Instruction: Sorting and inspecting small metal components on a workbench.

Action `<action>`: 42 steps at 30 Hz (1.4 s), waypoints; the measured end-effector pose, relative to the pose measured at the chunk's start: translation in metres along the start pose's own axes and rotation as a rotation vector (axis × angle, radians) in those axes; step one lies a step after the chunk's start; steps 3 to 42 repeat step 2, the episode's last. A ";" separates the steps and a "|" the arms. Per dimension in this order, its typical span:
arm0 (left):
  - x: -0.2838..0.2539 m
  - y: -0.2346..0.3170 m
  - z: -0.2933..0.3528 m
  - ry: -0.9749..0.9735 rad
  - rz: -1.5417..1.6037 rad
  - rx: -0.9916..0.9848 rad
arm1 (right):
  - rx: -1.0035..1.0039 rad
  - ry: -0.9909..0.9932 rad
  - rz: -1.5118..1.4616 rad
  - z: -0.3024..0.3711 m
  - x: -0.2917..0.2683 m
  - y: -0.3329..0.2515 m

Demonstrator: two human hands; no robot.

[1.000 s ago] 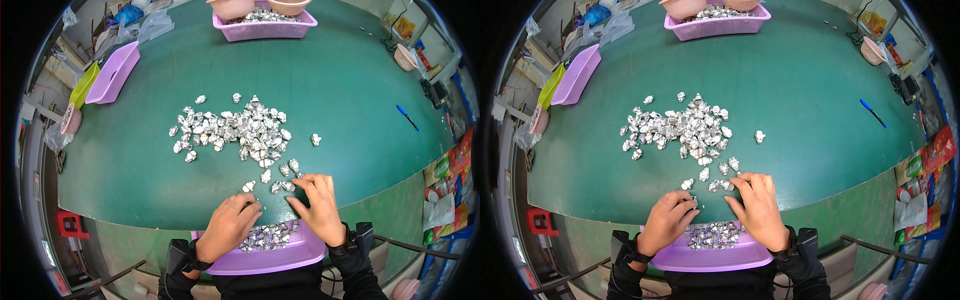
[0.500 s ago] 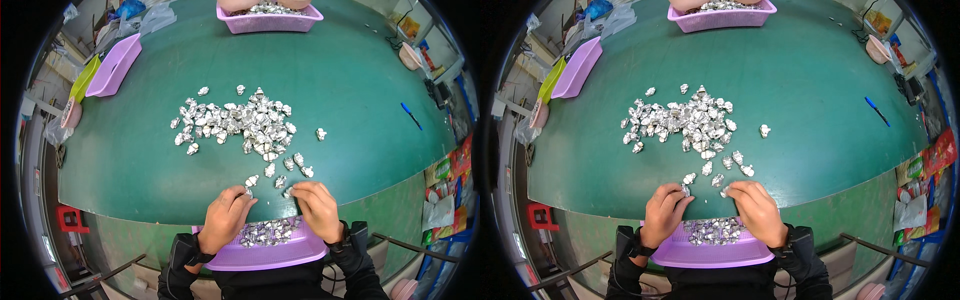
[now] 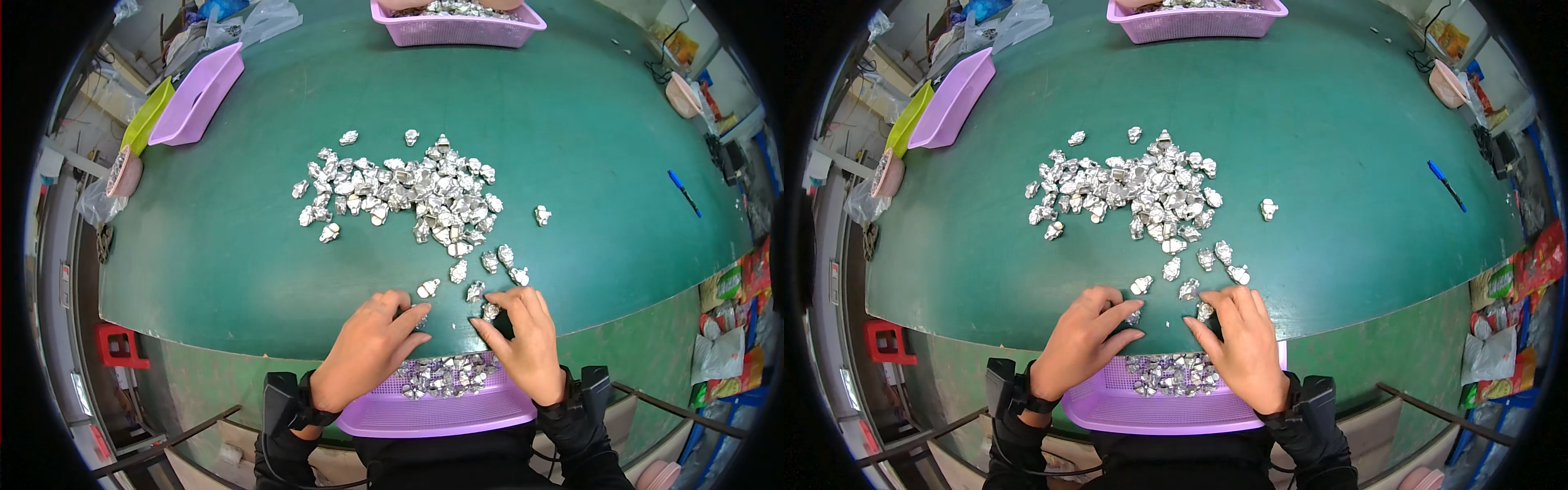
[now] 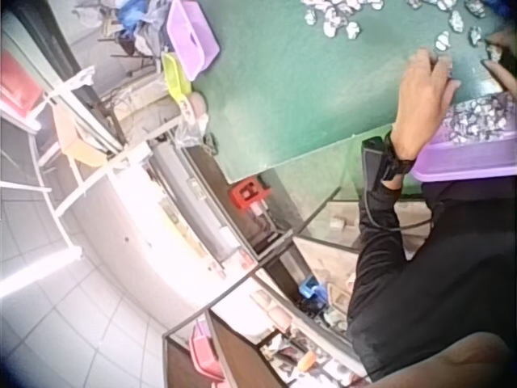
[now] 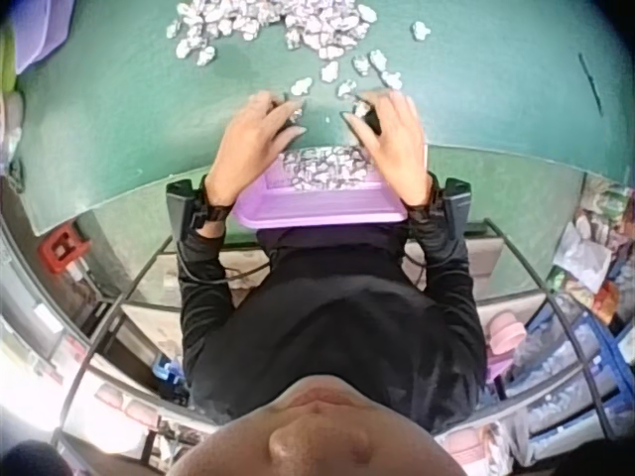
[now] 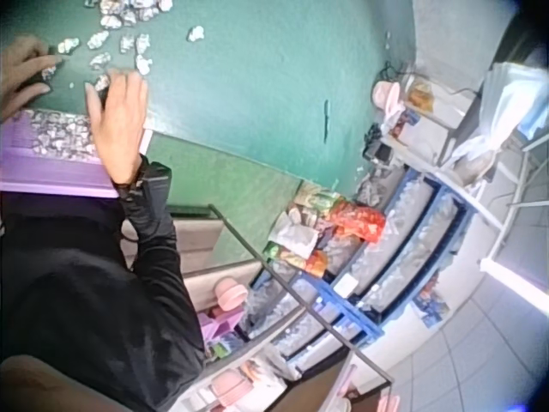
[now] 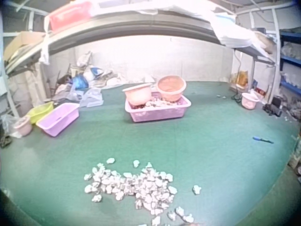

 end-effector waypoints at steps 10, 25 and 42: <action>0.010 -0.008 0.002 -0.135 0.048 -0.073 | 0.104 -0.019 -0.212 0.004 0.002 0.005; 0.010 -0.008 0.002 -0.135 0.048 -0.073 | 0.104 -0.019 -0.212 0.004 0.002 0.005; 0.010 -0.008 0.002 -0.135 0.048 -0.073 | 0.104 -0.019 -0.212 0.004 0.002 0.005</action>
Point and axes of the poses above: each hand's wrist, its own z-axis away from the middle knuckle, its own x-axis out of the palm, y = z × x, the point moved 5 cm from there along -z, towards the middle knuckle, and after that the axes turned 14 degrees about -x, right-handed, at the moved point
